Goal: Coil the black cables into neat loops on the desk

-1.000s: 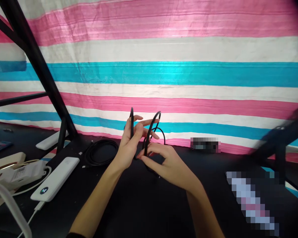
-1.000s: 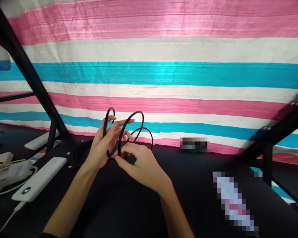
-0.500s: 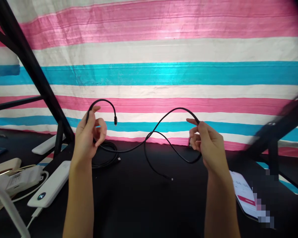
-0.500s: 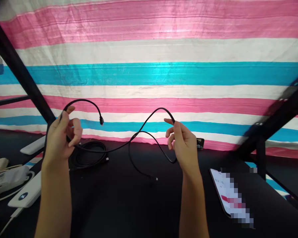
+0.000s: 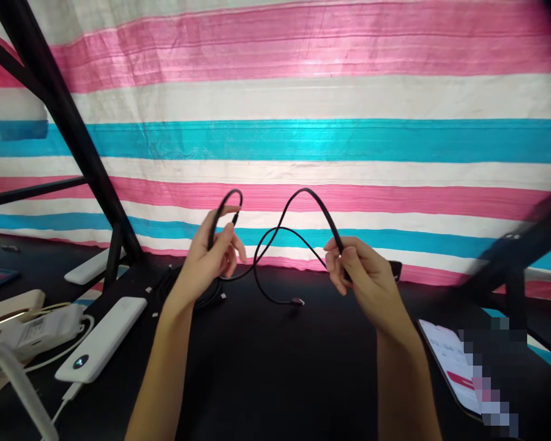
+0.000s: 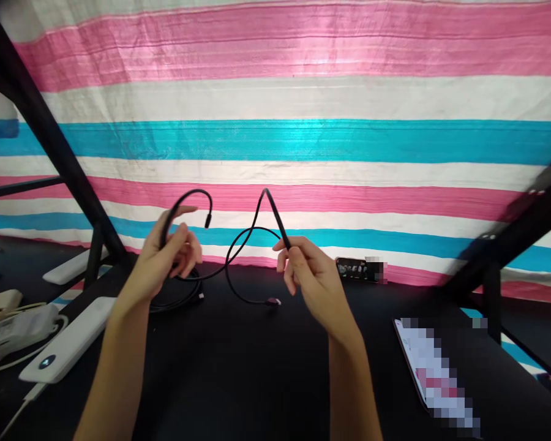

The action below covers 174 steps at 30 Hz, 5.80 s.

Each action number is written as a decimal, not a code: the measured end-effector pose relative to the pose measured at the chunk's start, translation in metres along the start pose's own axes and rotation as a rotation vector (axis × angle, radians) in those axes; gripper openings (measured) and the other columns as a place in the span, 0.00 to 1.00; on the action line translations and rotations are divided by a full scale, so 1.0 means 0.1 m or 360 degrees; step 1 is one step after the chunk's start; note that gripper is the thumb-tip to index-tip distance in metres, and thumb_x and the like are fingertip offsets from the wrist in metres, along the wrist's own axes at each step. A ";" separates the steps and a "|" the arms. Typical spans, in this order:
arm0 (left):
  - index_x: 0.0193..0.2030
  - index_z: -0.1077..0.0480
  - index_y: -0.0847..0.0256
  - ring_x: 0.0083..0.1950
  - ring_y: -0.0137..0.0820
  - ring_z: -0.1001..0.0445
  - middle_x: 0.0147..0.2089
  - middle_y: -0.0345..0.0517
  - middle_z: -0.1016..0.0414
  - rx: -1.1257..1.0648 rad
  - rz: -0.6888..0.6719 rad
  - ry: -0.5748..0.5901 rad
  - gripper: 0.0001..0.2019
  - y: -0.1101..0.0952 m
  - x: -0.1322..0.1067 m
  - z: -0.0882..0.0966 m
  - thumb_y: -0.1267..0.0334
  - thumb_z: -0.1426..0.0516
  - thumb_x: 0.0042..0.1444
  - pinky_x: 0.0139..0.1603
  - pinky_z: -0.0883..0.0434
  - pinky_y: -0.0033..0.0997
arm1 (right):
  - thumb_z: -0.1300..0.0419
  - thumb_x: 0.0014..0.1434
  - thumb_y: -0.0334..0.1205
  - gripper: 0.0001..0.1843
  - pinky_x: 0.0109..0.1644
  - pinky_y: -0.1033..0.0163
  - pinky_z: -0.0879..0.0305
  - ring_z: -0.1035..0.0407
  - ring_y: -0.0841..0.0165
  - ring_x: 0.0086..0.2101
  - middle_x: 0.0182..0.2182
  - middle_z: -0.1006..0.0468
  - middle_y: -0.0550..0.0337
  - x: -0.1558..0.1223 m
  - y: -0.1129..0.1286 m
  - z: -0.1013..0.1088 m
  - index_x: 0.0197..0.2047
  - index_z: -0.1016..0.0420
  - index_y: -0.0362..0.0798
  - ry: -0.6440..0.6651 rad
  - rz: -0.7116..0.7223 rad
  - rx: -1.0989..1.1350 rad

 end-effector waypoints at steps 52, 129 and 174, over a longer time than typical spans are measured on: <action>0.25 0.42 0.60 0.10 0.16 0.50 0.18 0.32 0.41 -0.0576 -0.0290 -0.1055 0.16 -0.20 -0.23 1.06 0.60 0.53 0.65 0.09 0.62 0.22 | 0.33 0.44 0.49 0.16 0.18 0.73 0.39 0.32 0.72 0.24 0.22 0.29 0.62 -0.37 -0.42 1.59 0.31 0.27 0.45 -0.1191 -0.0392 0.0489; 0.32 0.31 0.64 0.10 0.16 0.60 0.11 0.26 0.53 -0.1167 0.0533 -0.0465 0.02 0.53 -0.10 -0.26 0.68 0.42 0.54 0.10 0.58 0.17 | 0.41 0.55 0.50 0.15 0.13 0.72 0.59 0.62 0.80 0.12 0.11 0.52 0.75 0.11 -0.45 -0.27 0.25 0.32 0.49 -0.0310 -0.0397 0.1030; 0.26 0.27 0.67 0.14 0.15 0.64 0.13 0.27 0.60 -0.0406 0.0516 -0.0129 0.21 0.57 0.09 0.09 0.46 0.38 0.47 0.14 0.65 0.20 | 0.38 0.53 0.51 0.28 0.20 0.68 0.65 0.62 0.80 0.17 0.15 0.55 0.73 0.07 -0.57 -0.58 0.17 0.51 0.48 0.0388 -0.0664 0.0797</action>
Point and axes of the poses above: each hand's wrist, its own x-axis towards the middle knuckle, its own z-axis out of the back of the hand, y = z × x, the point moved 10 cm from there along x, towards the middle knuckle
